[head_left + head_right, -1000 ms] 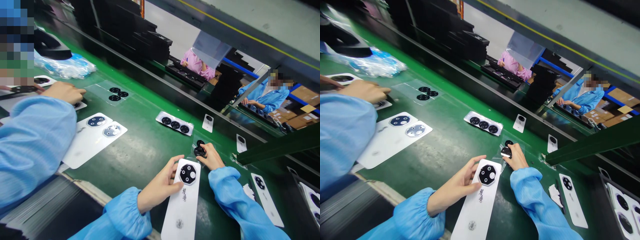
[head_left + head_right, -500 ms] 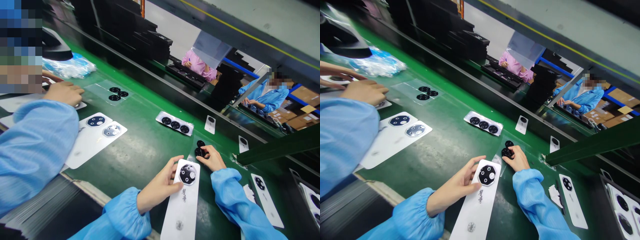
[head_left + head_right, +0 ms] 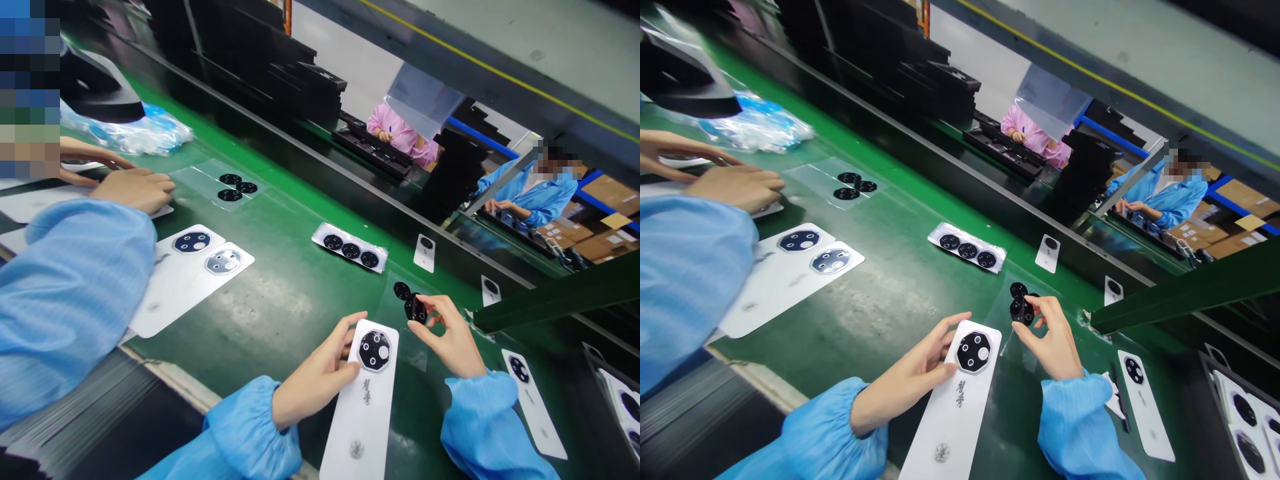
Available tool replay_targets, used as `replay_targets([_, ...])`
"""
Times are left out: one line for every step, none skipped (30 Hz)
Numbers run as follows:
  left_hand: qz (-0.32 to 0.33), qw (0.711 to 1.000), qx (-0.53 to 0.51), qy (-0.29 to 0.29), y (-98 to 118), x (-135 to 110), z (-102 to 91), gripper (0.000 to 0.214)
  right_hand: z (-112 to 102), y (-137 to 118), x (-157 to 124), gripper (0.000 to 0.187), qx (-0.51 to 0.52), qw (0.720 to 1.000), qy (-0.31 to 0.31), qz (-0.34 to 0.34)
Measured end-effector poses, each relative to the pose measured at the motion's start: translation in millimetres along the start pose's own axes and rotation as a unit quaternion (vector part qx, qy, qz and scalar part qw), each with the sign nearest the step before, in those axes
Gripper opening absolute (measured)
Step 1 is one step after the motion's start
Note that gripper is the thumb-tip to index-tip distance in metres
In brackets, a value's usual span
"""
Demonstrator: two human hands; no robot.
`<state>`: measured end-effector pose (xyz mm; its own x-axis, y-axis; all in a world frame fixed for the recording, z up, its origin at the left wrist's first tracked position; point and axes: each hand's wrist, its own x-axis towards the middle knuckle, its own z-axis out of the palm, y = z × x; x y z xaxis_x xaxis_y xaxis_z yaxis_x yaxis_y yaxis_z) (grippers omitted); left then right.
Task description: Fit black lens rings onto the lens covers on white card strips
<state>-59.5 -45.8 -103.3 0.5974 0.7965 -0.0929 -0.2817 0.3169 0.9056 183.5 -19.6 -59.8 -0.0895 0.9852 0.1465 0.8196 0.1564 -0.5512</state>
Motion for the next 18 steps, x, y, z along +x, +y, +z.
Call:
replay_targets([0.001, 1.0, 0.002, 0.0, -0.3, -0.2, -0.2, 0.064, -1.9, -4.5, -5.5, 0.039, 0.001, 1.0, -0.004, -0.002])
replay_targets([0.002, 1.0, 0.003, -0.002, -0.4, -0.4, -0.4, 0.063, -3.1, -8.7, -10.7, 0.039, 0.005, 1.0, -0.009, -0.004])
replay_targets([0.002, 1.0, 0.003, -0.003, -0.3, -0.6, -0.4, 0.063, -3.6, -12.7, -15.6, 0.038, 0.011, 1.0, -0.008, -0.005])
replay_targets([0.002, 1.0, 0.005, -0.005, -0.2, -0.7, -0.3, 0.063, -3.5, -16.3, -20.1, 0.037, 0.017, 1.0, -0.005, -0.003])
replay_targets([0.003, 1.0, 0.007, -0.005, 0.0, -0.8, -0.2, 0.063, -3.1, -19.7, -24.2, 0.036, 0.023, 1.0, -0.001, -0.001])
replay_targets([0.005, 1.0, 0.011, -0.005, 0.1, -0.8, -0.1, 0.063, -2.4, -22.9, -27.7, 0.034, 0.028, 1.0, 0.001, -0.001])
replay_targets([0.007, 1.0, 0.016, -0.003, 0.2, -0.8, 0.0, 0.063, -1.7, -25.9, -30.9, 0.033, 0.032, 0.999, 0.002, -0.002])
replay_targets([0.009, 1.0, 0.021, -0.002, 0.1, -0.7, 0.1, 0.062, -1.0, -28.9, -33.7, 0.031, 0.034, 0.999, 0.002, -0.005])
replay_targets([0.011, 1.0, 0.024, -0.001, -0.1, -0.6, 0.1, 0.062, -0.3, -31.8, -36.1, 0.031, 0.033, 0.999, 0.001, -0.009])
replay_targets([0.012, 1.0, 0.027, -0.002, -0.5, -0.6, 0.1, 0.061, 0.5, -34.8, -38.3, 0.03, 0.031, 0.999, -0.002, -0.015])
replay_targets([0.012, 1.0, 0.027, -0.003, -1.0, -0.5, -0.1, 0.061, 1.3, -37.8, -40.4, 0.03, 0.027, 0.999, -0.003, -0.02])
replay_targets([0.013, 1.0, 0.027, -0.005, -1.6, -0.4, -0.3, 0.061, 2.4, -40.7, -42.3, 0.03, 0.023, 0.999, -0.006, -0.026])
replay_targets([0.015, 1.0, 0.026, -0.006, -2.2, -0.3, -0.5, 0.06, 3.6, -43.6, -44.2, 0.031, 0.017, 0.999, -0.008, -0.031])
replay_targets([0.017, 1.0, 0.024, -0.007, -2.8, -0.3, -0.6, 0.06, 5.0, -46.2, -46.0, 0.032, 0.009, 0.999, -0.012, -0.036])
replay_targets([0.021, 0.999, 0.023, -0.008, -3.2, -0.2, -0.7, 0.059, 6.5, -48.5, -47.8, 0.032, 0.001, 0.999, -0.014, -0.043])
replay_targets([0.024, 0.999, 0.023, -0.006, -3.4, -0.3, -0.7, 0.058, 8.1, -50.6, -49.5, 0.033, -0.008, 0.999, -0.016, -0.049])
replay_targets([0.026, 0.999, 0.022, -0.006, -3.4, -0.4, -0.6, 0.058, 9.6, -52.4, -51.0, 0.035, -0.017, 0.998, -0.019, -0.055])
replay_targets([0.028, 0.999, 0.022, -0.005, -3.2, -0.6, -0.3, 0.058, 11.0, -53.9, -52.2, 0.035, -0.026, 0.998, -0.022, -0.059])
